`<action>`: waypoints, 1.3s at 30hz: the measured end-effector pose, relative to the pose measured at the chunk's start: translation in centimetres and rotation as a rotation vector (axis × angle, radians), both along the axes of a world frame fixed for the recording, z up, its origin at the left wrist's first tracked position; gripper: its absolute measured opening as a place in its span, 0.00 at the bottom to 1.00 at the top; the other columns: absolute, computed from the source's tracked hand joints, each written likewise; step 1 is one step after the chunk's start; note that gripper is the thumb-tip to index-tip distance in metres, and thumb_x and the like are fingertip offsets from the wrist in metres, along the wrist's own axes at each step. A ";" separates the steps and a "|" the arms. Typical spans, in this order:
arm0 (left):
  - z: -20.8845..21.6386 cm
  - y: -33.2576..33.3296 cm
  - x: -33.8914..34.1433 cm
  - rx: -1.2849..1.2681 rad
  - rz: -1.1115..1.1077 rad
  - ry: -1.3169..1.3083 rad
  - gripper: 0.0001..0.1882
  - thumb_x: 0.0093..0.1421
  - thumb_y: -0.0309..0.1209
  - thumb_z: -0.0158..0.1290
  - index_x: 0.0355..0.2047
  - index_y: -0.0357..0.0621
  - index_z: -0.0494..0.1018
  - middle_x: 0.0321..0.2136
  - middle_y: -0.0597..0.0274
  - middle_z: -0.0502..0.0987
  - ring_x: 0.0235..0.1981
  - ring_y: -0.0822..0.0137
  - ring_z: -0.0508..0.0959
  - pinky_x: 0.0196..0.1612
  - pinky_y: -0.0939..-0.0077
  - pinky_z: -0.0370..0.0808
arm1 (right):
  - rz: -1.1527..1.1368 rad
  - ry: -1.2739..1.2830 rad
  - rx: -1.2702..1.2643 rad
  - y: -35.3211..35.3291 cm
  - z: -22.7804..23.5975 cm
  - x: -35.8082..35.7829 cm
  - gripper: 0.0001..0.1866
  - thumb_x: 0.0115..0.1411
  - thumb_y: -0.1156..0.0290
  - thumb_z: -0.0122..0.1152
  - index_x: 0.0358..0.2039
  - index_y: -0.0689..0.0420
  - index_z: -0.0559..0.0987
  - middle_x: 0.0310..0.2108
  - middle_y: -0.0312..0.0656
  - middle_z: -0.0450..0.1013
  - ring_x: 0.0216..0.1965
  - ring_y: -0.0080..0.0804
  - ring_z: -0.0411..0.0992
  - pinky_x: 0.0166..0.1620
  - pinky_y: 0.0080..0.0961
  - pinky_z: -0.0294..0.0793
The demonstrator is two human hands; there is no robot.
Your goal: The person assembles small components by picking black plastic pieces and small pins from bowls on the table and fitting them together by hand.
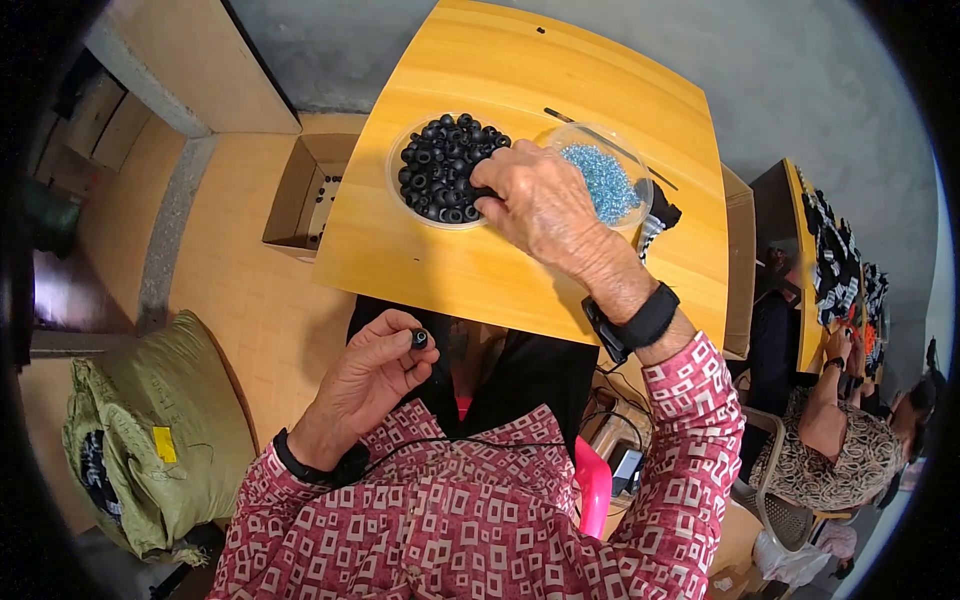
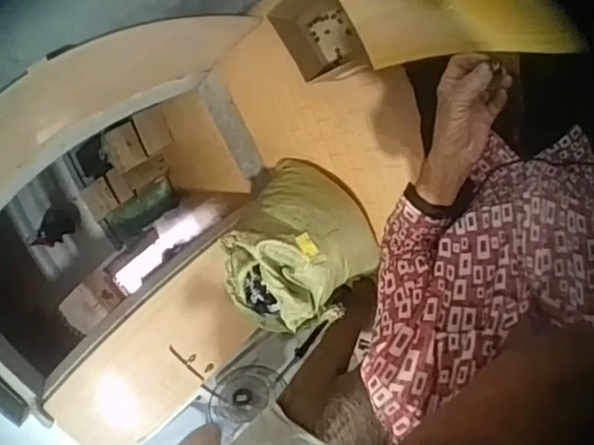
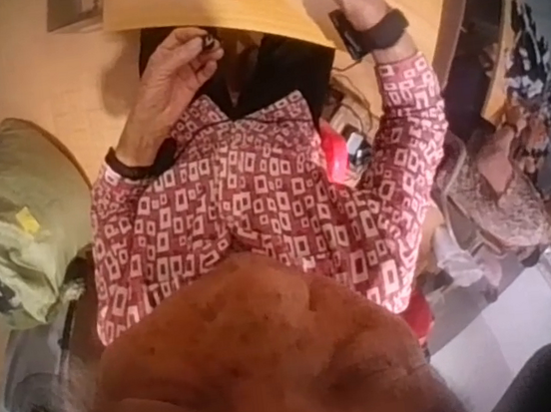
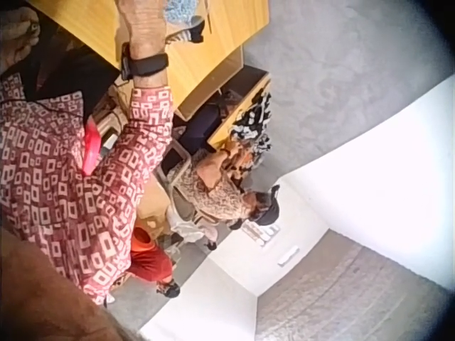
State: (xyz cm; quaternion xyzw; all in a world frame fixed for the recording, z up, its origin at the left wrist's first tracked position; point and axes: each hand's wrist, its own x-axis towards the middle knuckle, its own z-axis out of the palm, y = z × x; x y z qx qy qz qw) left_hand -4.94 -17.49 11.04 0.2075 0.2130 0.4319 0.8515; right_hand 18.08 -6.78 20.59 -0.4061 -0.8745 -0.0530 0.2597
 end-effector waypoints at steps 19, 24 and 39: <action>-0.3 0.1 -1.0 -0.016 -0.012 -0.005 0.06 0.62 0.28 0.54 0.39 0.45 0.72 0.36 0.61 0.78 0.39 0.69 0.79 0.42 0.78 0.77 | -0.198 -0.081 -0.056 1.0 -0.7 -2.4 0.05 0.47 0.77 0.59 0.27 0.59 0.74 0.26 0.48 0.73 0.36 0.48 0.73 0.38 0.42 0.73; -0.7 -0.1 -2.6 -0.010 -0.003 0.005 0.06 0.62 0.28 0.53 0.39 0.45 0.72 0.35 0.61 0.78 0.39 0.69 0.79 0.42 0.78 0.77 | -0.182 -0.097 -0.166 0.7 0.0 -4.2 0.06 0.47 0.77 0.60 0.29 0.59 0.75 0.25 0.48 0.73 0.35 0.48 0.72 0.37 0.42 0.73; -1.6 -0.8 -7.9 -0.001 0.004 -0.001 0.05 0.63 0.28 0.52 0.40 0.45 0.72 0.37 0.64 0.78 0.39 0.70 0.80 0.43 0.79 0.76 | -0.257 -0.145 -0.004 0.1 -1.9 -10.3 0.10 0.45 0.80 0.60 0.31 0.59 0.74 0.30 0.46 0.74 0.36 0.46 0.72 0.39 0.42 0.72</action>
